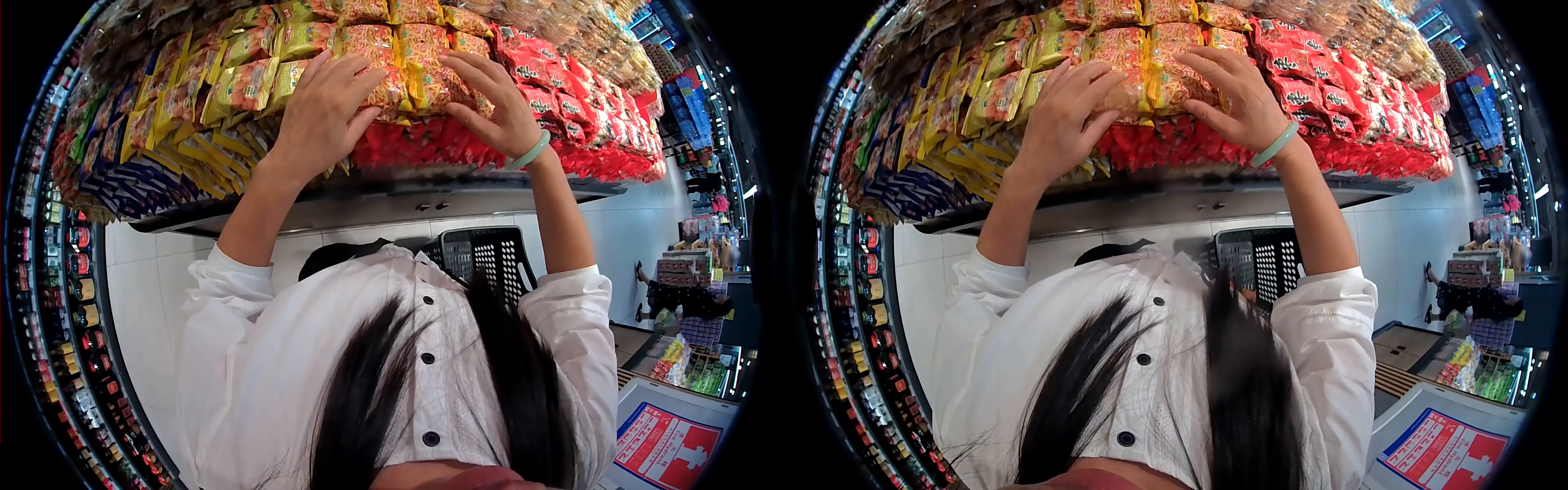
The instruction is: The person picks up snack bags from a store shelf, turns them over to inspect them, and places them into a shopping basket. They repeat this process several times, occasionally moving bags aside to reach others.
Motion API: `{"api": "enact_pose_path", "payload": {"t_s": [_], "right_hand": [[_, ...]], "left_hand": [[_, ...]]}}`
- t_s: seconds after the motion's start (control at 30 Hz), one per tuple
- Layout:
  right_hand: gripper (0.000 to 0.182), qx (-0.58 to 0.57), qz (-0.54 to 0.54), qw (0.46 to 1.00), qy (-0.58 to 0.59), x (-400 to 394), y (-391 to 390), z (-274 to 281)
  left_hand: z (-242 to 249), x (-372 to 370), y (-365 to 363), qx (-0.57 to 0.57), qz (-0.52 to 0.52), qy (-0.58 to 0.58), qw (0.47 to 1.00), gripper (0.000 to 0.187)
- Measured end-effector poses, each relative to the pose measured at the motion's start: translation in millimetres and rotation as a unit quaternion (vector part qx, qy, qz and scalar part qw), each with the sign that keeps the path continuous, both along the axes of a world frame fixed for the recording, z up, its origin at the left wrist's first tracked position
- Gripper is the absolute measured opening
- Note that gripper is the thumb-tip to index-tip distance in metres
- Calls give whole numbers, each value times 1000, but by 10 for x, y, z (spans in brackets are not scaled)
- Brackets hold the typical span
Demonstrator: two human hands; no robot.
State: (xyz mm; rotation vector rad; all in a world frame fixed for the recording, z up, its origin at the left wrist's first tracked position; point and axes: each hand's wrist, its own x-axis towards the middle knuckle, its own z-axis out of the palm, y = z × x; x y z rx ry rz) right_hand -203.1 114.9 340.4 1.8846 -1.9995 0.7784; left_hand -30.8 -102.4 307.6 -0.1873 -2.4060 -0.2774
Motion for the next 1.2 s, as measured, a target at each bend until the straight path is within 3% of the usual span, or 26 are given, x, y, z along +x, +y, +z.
{"api": "enact_pose_path", "payload": {"t_s": [0.33, 0.63, 0.87, 1.2], "right_hand": [[43, 9, -35, 998, 59, 0, -28, -98], [56, 5, -49, 996, 69, -19, 58, -164], [61, 47, -108, 983, 144, 104, 180, -252], [62, 70, -105, 983, 136, 54, 196, -312]], "left_hand": [[40, -49, 67, -18, -12, 12, 1000, 50], [108, -213, 268, -43, -64, -1, 997, 58], [123, -229, 301, -87, -52, -33, 994, 54], [141, -228, 272, -108, -41, -55, 992, 50]]}}
